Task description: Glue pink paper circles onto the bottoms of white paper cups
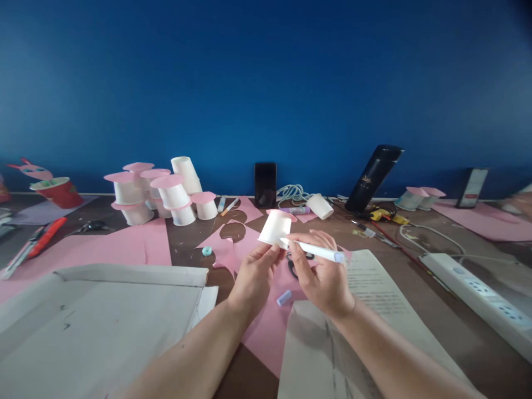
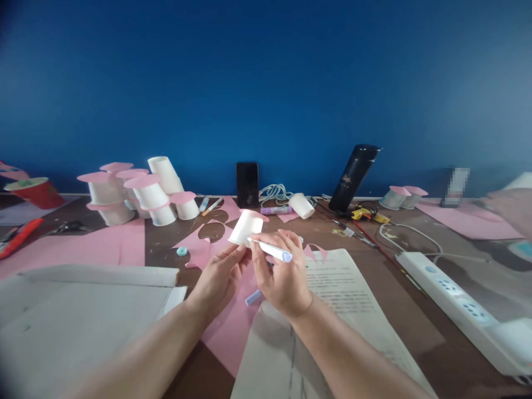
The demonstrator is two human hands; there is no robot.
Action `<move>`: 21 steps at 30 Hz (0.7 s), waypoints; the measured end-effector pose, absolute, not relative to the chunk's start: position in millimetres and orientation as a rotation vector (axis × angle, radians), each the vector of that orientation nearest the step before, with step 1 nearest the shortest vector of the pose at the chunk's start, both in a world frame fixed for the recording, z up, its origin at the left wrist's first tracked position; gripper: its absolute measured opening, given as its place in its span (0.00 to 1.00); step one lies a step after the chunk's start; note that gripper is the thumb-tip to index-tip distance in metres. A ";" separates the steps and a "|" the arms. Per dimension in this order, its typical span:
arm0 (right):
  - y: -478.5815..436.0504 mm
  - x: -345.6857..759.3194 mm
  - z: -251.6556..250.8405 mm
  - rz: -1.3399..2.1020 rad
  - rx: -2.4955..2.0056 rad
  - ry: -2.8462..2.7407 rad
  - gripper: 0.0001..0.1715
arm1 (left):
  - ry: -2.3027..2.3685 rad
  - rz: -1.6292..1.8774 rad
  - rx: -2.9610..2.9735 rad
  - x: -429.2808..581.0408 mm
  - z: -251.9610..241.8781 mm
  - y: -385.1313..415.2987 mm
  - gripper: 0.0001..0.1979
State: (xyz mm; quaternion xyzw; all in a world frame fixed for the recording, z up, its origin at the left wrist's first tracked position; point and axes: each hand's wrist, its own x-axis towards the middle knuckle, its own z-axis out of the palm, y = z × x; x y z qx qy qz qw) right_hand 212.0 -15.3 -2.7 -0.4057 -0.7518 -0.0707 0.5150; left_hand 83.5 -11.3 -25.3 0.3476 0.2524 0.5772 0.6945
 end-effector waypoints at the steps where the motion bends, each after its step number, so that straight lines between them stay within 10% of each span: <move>1: -15.4 212.3 -2.9 -0.174 -0.978 -1.797 0.09 | 0.563 1.291 0.782 83.3 -25.4 -11.1 0.09; 21: -14.2 213.6 -3.0 -0.190 -0.971 -1.802 0.08 | 0.598 1.276 0.832 82.5 -29.1 -11.3 0.10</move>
